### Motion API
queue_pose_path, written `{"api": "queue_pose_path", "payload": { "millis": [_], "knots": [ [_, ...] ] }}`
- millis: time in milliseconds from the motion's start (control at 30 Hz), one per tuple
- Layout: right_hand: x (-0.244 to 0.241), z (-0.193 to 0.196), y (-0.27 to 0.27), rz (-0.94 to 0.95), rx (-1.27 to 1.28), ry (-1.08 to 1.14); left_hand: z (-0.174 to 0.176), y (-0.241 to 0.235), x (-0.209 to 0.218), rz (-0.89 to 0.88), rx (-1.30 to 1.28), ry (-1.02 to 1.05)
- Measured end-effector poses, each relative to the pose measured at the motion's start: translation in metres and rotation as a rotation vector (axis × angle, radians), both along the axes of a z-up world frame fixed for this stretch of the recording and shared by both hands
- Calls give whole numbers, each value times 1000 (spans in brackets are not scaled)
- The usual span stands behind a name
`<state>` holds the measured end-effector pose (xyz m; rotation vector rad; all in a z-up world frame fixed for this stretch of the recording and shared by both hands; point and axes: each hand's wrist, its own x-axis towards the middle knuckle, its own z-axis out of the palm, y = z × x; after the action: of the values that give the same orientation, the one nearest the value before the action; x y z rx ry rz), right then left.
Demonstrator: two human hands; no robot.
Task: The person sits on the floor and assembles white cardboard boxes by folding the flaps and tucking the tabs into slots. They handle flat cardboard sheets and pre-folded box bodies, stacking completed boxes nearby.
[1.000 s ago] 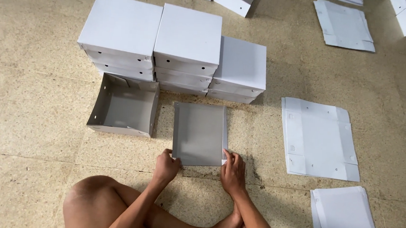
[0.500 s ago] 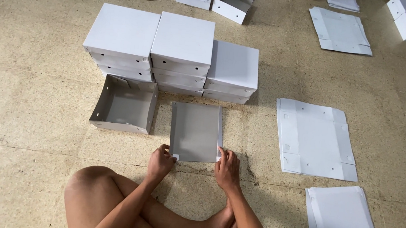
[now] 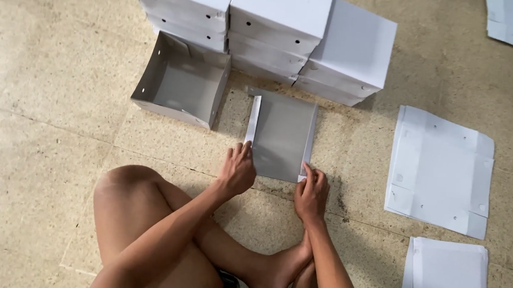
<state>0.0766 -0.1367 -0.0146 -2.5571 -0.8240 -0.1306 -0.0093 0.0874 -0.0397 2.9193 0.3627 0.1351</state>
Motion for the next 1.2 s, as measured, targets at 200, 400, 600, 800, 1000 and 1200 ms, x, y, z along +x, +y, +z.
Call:
{"api": "queue_pose_path", "payload": {
  "millis": [200, 400, 600, 800, 1000, 1200],
  "knots": [
    [-3, 11, 0, -96, 222, 188, -25, 21, 21, -46, -61, 0],
    [-2, 44, 66, -31, 312, 202, -29, 55, 22, 139, -406, -7],
    [0, -4, 144, -151, 82, 739, 41, 57, 21, 348, -504, 125],
    [-21, 34, 162, -231, 174, 637, 49, 57, 20, 376, -545, 169],
    [-22, 28, 171, -229, 103, 660, 26, 52, 26, 416, -551, 168],
    [-13, 36, 176, -286, 28, 745, 10, 41, 17, 332, -382, 179]
  ]
}}
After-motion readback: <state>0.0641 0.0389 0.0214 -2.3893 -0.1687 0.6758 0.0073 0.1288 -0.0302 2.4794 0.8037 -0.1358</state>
